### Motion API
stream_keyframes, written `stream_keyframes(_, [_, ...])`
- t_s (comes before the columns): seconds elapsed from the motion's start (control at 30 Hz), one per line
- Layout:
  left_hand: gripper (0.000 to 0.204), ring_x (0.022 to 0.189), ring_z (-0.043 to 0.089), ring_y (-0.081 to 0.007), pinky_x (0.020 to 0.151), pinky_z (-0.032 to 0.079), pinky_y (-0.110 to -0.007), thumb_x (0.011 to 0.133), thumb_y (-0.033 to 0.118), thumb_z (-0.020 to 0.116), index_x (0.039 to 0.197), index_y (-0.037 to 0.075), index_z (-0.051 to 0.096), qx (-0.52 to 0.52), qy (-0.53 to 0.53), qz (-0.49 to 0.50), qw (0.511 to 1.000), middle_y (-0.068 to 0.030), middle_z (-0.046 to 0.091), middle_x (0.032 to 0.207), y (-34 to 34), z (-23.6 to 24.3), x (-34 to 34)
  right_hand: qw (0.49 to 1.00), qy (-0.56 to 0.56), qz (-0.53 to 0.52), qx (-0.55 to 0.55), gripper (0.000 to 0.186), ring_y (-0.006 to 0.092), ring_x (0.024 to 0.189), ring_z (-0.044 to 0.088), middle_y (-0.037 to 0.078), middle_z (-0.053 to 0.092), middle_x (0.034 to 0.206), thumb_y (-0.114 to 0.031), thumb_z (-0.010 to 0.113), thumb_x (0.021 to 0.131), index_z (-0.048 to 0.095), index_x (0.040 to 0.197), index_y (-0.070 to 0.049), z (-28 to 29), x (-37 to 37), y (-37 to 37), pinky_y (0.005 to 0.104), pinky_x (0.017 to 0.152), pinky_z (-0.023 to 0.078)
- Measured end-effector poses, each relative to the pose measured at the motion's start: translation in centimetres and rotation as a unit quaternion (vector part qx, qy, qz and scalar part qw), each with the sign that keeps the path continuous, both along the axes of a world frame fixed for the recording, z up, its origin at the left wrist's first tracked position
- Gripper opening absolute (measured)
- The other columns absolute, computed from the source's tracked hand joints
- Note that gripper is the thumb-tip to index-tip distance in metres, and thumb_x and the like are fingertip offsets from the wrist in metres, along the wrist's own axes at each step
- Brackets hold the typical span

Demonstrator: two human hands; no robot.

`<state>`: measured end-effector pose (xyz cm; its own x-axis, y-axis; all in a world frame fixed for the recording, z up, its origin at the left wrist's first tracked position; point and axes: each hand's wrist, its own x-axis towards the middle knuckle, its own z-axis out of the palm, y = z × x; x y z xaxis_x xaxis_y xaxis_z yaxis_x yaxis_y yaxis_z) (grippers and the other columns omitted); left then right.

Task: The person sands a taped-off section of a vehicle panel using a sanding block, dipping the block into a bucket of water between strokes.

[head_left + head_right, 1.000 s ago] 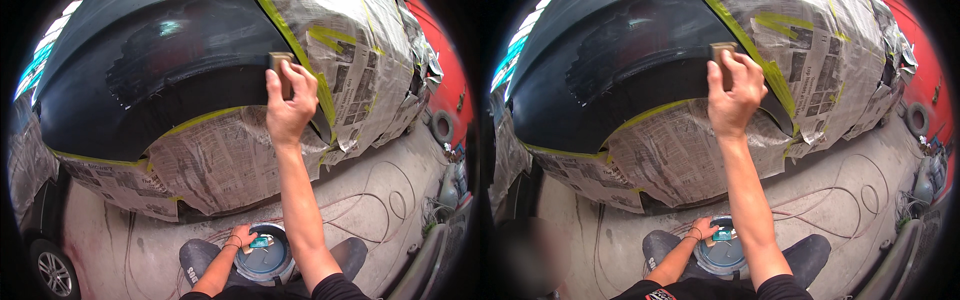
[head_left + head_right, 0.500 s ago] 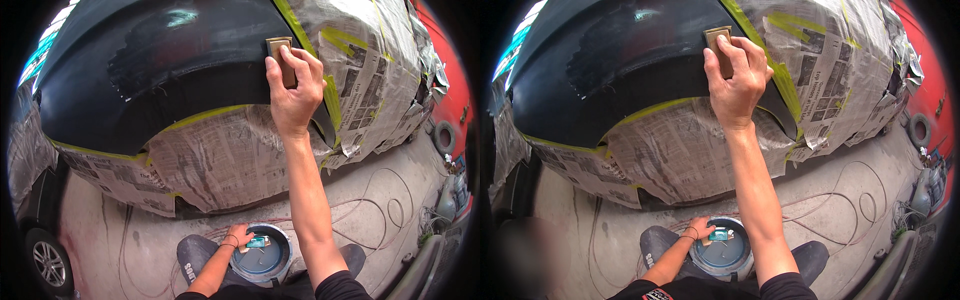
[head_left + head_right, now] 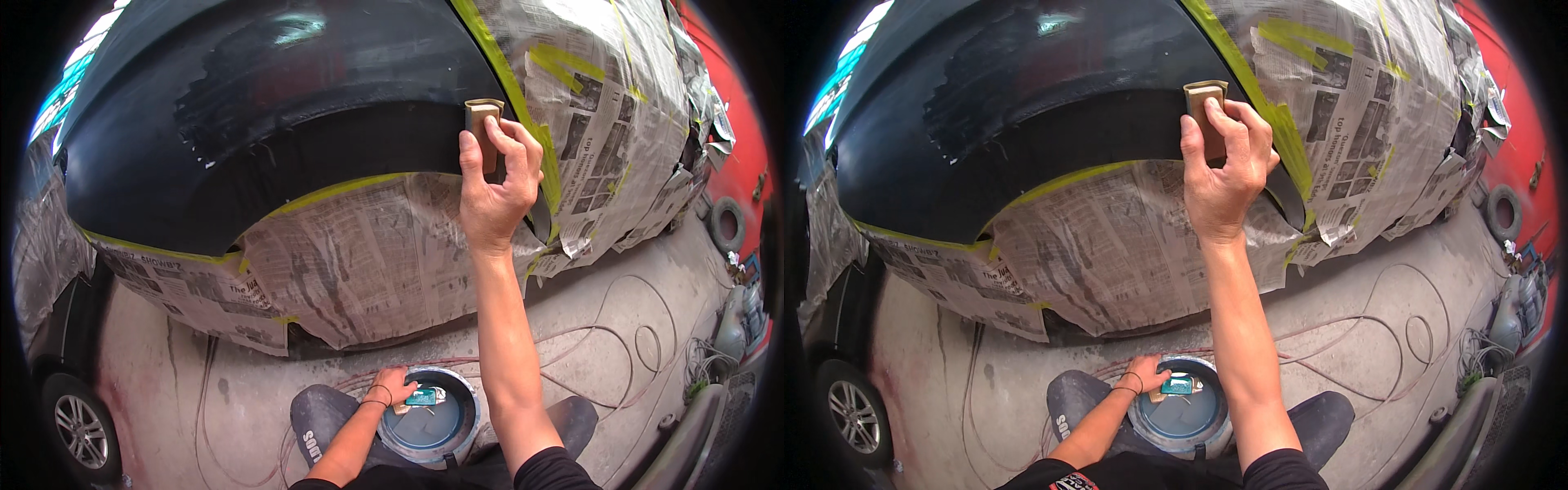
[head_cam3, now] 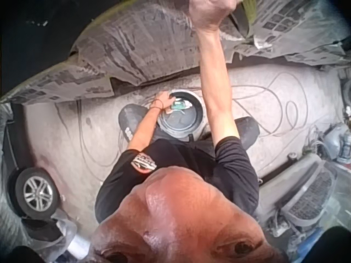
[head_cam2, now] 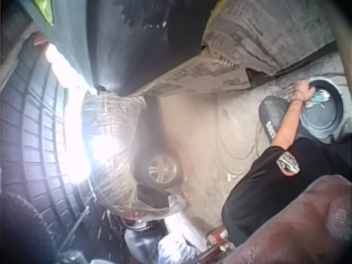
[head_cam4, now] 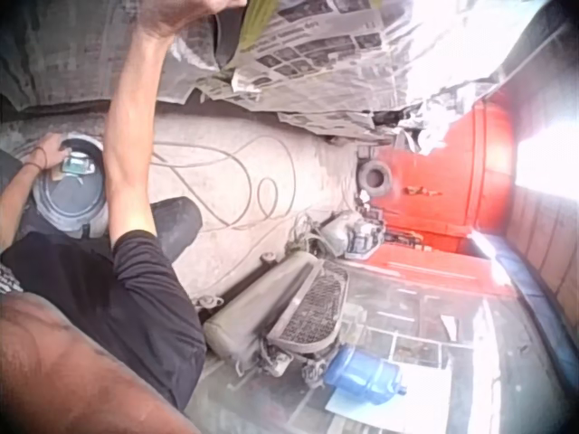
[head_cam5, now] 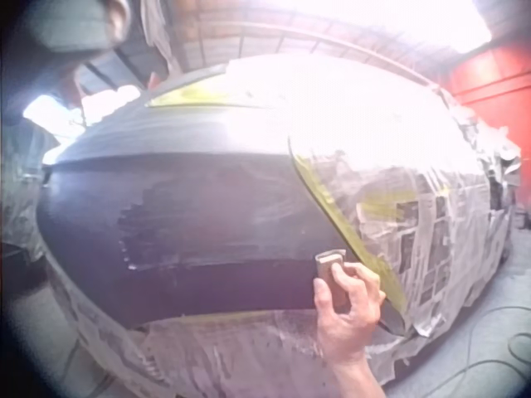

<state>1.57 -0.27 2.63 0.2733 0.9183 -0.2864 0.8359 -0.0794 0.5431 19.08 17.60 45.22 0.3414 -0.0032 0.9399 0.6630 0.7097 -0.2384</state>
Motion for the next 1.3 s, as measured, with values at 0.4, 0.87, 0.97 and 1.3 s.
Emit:
stream_keyframes(0.4, [0.057,0.116,0.077,-0.0478,0.107,0.060,-0.055,0.095,0.052,0.077,0.121,0.001,0.080,0.001,0.008,-0.004,1.000,-0.0276,0.082,0.117,0.1,0.2,0.2,0.994,0.092,-0.001,-0.060,0.026,0.0261,0.122,0.069,0.007,0.074,0.129,-0.027,0.088,0.099,0.080,0.121,-0.014,1.9,-0.8,0.0,0.0455,0.104,0.046])
stream_keyframes(0.87, [0.057,0.115,0.077,-0.0483,0.105,0.060,-0.056,0.094,0.052,0.078,0.119,0.000,0.079,-0.003,0.004,-0.011,1.000,-0.0295,0.081,0.116,0.4,0.1,0.7,0.998,0.029,-0.014,-0.049,0.027,0.0277,0.122,0.069,0.009,0.072,0.126,-0.029,0.086,0.100,0.079,0.121,-0.014,3.3,-6.2,-2.0,0.0487,0.099,0.047])
stream_keyframes(0.97, [0.057,0.116,0.077,-0.0484,0.106,0.060,-0.056,0.095,0.052,0.078,0.120,0.000,0.079,-0.019,0.008,-0.005,1.000,-0.0299,0.081,0.118,-0.2,0.8,0.7,0.998,-0.035,-0.035,-0.043,0.027,0.0258,0.122,0.068,0.008,0.072,0.126,-0.029,0.086,0.100,0.080,0.122,-0.016,2.9,-7.0,-2.6,0.0467,0.097,0.046])
stream_keyframes(1.3, [0.060,0.118,0.076,-0.0488,0.108,0.060,-0.056,0.094,0.051,0.077,0.124,0.000,0.078,-0.006,-0.004,-0.017,1.000,-0.0299,0.081,0.121,0.5,-0.5,0.3,0.998,-0.039,-0.007,-0.041,0.024,0.0252,0.119,0.068,0.004,0.070,0.126,-0.027,0.084,0.100,0.079,0.122,-0.017,3.3,-8.6,-3.4,0.0475,0.098,0.046])
